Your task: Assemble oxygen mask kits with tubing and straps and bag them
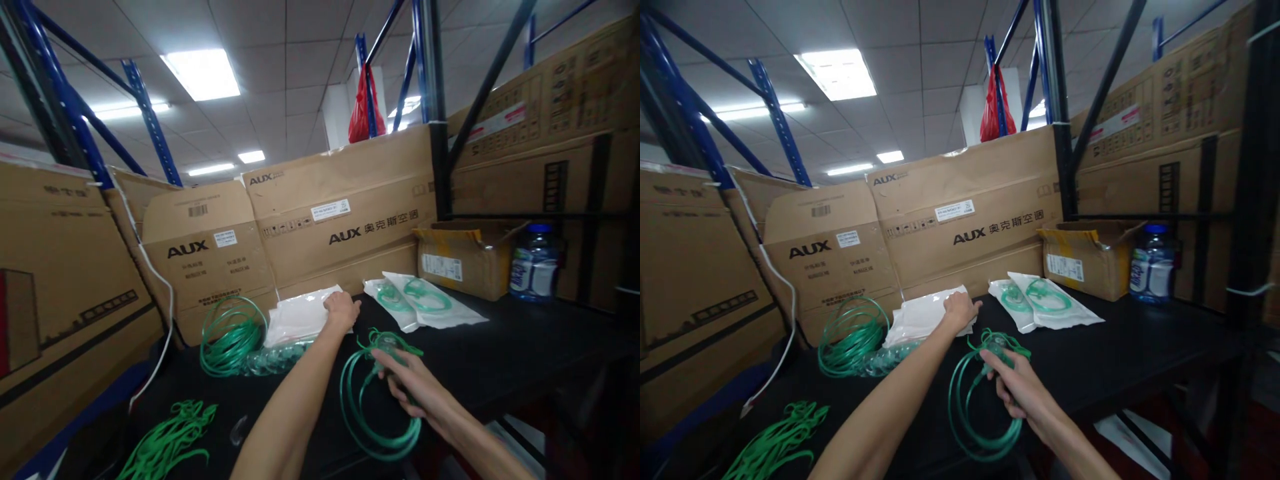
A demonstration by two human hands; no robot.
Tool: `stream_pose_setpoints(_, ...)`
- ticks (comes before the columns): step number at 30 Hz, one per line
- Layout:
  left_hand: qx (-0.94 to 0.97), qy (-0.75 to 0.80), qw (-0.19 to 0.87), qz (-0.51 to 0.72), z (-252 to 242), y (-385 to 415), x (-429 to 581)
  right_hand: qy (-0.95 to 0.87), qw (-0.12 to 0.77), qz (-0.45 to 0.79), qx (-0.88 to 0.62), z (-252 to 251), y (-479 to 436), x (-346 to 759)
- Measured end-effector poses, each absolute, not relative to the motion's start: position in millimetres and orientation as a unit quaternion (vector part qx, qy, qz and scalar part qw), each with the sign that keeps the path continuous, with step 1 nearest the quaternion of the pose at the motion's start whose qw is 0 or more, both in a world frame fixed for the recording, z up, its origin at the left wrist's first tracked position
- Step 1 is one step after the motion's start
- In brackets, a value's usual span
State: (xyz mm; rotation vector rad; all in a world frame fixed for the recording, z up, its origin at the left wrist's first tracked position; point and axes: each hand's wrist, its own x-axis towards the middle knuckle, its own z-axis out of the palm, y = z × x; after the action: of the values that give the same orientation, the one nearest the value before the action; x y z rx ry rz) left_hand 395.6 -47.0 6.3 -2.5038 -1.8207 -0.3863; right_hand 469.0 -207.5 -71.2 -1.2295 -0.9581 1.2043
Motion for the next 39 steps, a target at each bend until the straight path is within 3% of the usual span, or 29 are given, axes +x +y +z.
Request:
stream_pose_setpoints(19, -0.803, -0.591, 0.069, 0.001, -14, -16, 388, -0.375, 0.586, 0.549, -0.463, -84, -194, 486)
stream_pose_setpoints(28, -0.811, -0.571, 0.128, -0.016, 24, -29, 371, -0.37, 0.597, 0.552, -0.449, -79, -199, 485)
stream_pose_setpoints(34, -0.82, -0.542, 0.179, -0.052, 67, -71, 342, -0.366, 0.614, 0.556, -0.424, -72, -212, 487)
stream_pose_setpoints(39, -0.847, -0.498, 0.177, -0.064, 63, -154, 313, -0.357, 0.592, 0.585, -0.423, -67, -252, 488)
